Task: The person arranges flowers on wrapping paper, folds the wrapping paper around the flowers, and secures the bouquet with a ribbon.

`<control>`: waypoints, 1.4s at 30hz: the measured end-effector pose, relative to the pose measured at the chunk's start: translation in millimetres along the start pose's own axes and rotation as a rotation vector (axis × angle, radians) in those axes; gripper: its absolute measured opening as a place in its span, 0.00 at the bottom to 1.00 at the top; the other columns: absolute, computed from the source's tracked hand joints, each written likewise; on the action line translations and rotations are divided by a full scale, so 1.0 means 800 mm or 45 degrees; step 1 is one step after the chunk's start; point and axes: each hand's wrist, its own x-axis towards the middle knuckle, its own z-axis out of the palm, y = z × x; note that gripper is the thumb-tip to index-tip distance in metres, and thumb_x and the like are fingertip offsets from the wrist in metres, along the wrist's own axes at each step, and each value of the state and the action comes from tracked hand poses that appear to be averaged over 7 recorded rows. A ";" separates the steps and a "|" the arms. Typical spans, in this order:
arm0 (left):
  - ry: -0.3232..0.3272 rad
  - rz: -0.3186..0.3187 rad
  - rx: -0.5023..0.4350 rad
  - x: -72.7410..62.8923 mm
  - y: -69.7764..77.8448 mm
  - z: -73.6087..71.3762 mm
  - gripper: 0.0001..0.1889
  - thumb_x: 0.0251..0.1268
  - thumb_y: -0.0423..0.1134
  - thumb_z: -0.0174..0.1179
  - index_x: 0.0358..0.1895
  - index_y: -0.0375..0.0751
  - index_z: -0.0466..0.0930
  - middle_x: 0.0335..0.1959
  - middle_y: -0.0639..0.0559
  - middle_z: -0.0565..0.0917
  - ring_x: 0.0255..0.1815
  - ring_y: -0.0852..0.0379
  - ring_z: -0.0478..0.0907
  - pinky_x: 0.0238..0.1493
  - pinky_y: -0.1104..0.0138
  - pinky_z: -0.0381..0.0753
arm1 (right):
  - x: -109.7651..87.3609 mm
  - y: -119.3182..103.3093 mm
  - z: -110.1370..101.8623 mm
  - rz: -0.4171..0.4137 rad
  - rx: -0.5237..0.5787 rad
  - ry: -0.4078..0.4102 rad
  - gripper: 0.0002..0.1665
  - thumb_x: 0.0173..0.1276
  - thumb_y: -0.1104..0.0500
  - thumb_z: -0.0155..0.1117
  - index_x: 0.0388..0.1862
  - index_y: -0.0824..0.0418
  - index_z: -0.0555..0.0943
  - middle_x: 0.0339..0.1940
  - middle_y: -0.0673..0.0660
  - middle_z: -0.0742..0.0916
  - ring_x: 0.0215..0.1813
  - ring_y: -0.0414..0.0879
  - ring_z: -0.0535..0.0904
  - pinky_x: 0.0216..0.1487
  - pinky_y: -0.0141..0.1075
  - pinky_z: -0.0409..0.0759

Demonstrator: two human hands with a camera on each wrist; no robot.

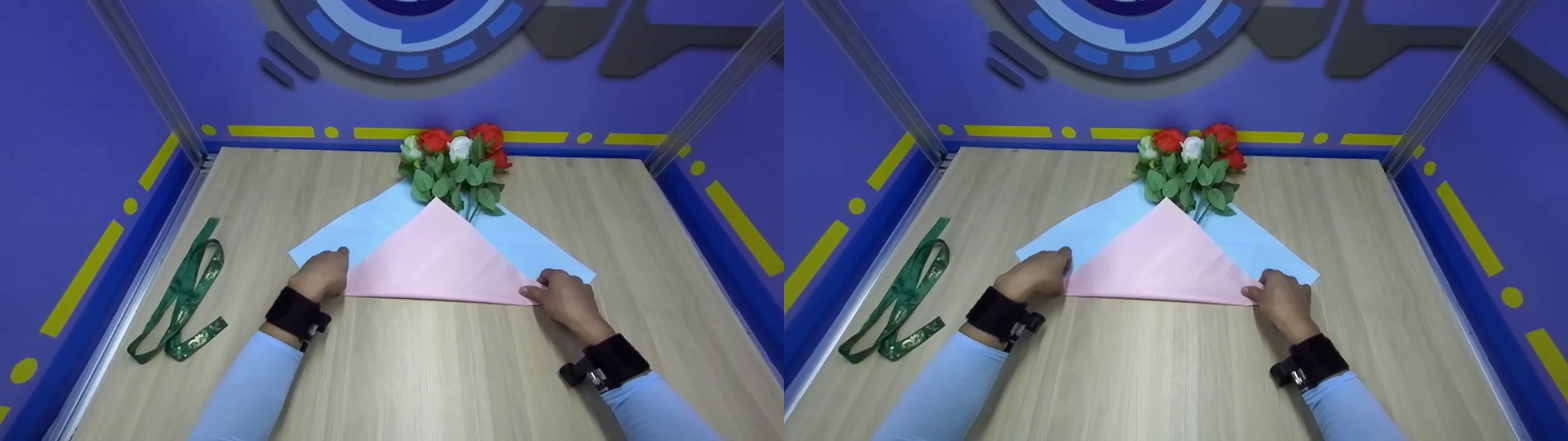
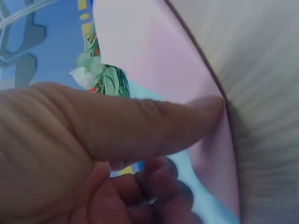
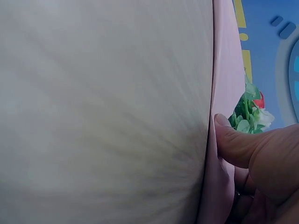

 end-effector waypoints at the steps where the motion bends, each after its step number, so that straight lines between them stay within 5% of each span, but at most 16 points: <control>1: -0.025 -0.009 -0.002 0.000 -0.005 -0.002 0.26 0.65 0.24 0.62 0.67 0.25 0.73 0.47 0.33 0.86 0.39 0.46 0.78 0.38 0.58 0.80 | 0.001 -0.001 0.000 -0.002 -0.001 -0.002 0.21 0.72 0.47 0.72 0.36 0.65 0.84 0.25 0.55 0.83 0.27 0.50 0.76 0.29 0.40 0.69; 6: -0.110 -0.061 -0.081 -0.003 -0.038 -0.009 0.12 0.60 0.31 0.74 0.38 0.39 0.78 0.32 0.49 0.79 0.31 0.52 0.72 0.31 0.64 0.72 | 0.002 -0.003 0.001 0.020 -0.001 -0.003 0.21 0.71 0.47 0.72 0.35 0.65 0.84 0.25 0.55 0.83 0.28 0.50 0.77 0.29 0.40 0.69; 11: -0.110 -0.106 -0.030 -0.015 -0.051 -0.023 0.09 0.60 0.23 0.66 0.32 0.40 0.77 0.26 0.49 0.75 0.26 0.53 0.70 0.24 0.65 0.70 | 0.000 -0.002 0.000 0.008 0.001 0.005 0.21 0.71 0.46 0.72 0.35 0.65 0.84 0.25 0.55 0.84 0.28 0.50 0.77 0.29 0.41 0.69; 14: 0.021 -0.080 0.026 -0.025 -0.029 -0.034 0.09 0.62 0.20 0.56 0.40 0.33 0.82 0.29 0.43 0.80 0.27 0.50 0.74 0.23 0.62 0.75 | -0.001 -0.001 -0.003 -0.001 -0.005 0.017 0.20 0.71 0.47 0.72 0.34 0.64 0.84 0.24 0.55 0.83 0.27 0.49 0.76 0.29 0.41 0.68; 16: 0.192 -0.021 0.053 -0.032 0.000 -0.039 0.09 0.65 0.21 0.54 0.43 0.32 0.81 0.32 0.39 0.81 0.31 0.46 0.79 0.26 0.56 0.80 | -0.002 0.000 -0.004 -0.004 0.002 0.019 0.20 0.71 0.47 0.72 0.33 0.64 0.84 0.24 0.54 0.83 0.27 0.49 0.76 0.30 0.41 0.68; 18: 0.380 0.088 0.070 -0.034 0.033 -0.039 0.09 0.67 0.23 0.55 0.45 0.32 0.82 0.36 0.37 0.83 0.36 0.41 0.83 0.31 0.51 0.85 | -0.002 0.001 -0.005 -0.004 0.005 0.016 0.20 0.71 0.47 0.72 0.33 0.63 0.84 0.24 0.54 0.82 0.27 0.49 0.76 0.30 0.40 0.68; 20: 0.462 0.249 0.059 -0.028 0.068 -0.032 0.04 0.68 0.26 0.59 0.41 0.36 0.82 0.36 0.39 0.84 0.39 0.40 0.84 0.38 0.50 0.86 | -0.002 0.001 -0.005 0.003 0.009 0.009 0.20 0.71 0.47 0.72 0.33 0.63 0.83 0.24 0.54 0.82 0.27 0.49 0.76 0.30 0.40 0.68; 23: 0.376 0.467 0.005 -0.008 0.112 -0.014 0.02 0.70 0.33 0.65 0.42 0.40 0.83 0.38 0.45 0.85 0.42 0.46 0.83 0.45 0.54 0.84 | -0.001 0.002 -0.003 0.007 0.000 0.012 0.20 0.71 0.46 0.72 0.33 0.63 0.84 0.25 0.54 0.83 0.28 0.49 0.76 0.30 0.41 0.68; 26: 0.211 0.550 -0.036 0.017 0.139 0.006 0.08 0.72 0.43 0.68 0.40 0.43 0.82 0.36 0.52 0.83 0.40 0.54 0.80 0.45 0.60 0.81 | 0.000 0.001 -0.002 0.006 -0.008 0.019 0.20 0.71 0.46 0.72 0.33 0.63 0.84 0.25 0.55 0.83 0.28 0.50 0.76 0.30 0.41 0.68; 32: 0.075 0.448 0.042 0.047 0.147 0.031 0.15 0.68 0.51 0.72 0.33 0.46 0.80 0.28 0.58 0.80 0.32 0.58 0.75 0.38 0.62 0.77 | 0.001 -0.001 0.000 -0.013 0.002 0.014 0.20 0.71 0.46 0.73 0.33 0.62 0.83 0.23 0.53 0.81 0.27 0.49 0.75 0.29 0.40 0.68; 42: -0.013 0.385 0.026 0.054 0.139 0.044 0.17 0.67 0.53 0.72 0.32 0.45 0.78 0.27 0.56 0.79 0.32 0.55 0.75 0.40 0.60 0.79 | -0.004 0.000 0.000 -0.012 -0.016 0.044 0.22 0.71 0.46 0.73 0.37 0.66 0.84 0.26 0.57 0.85 0.29 0.52 0.79 0.31 0.45 0.72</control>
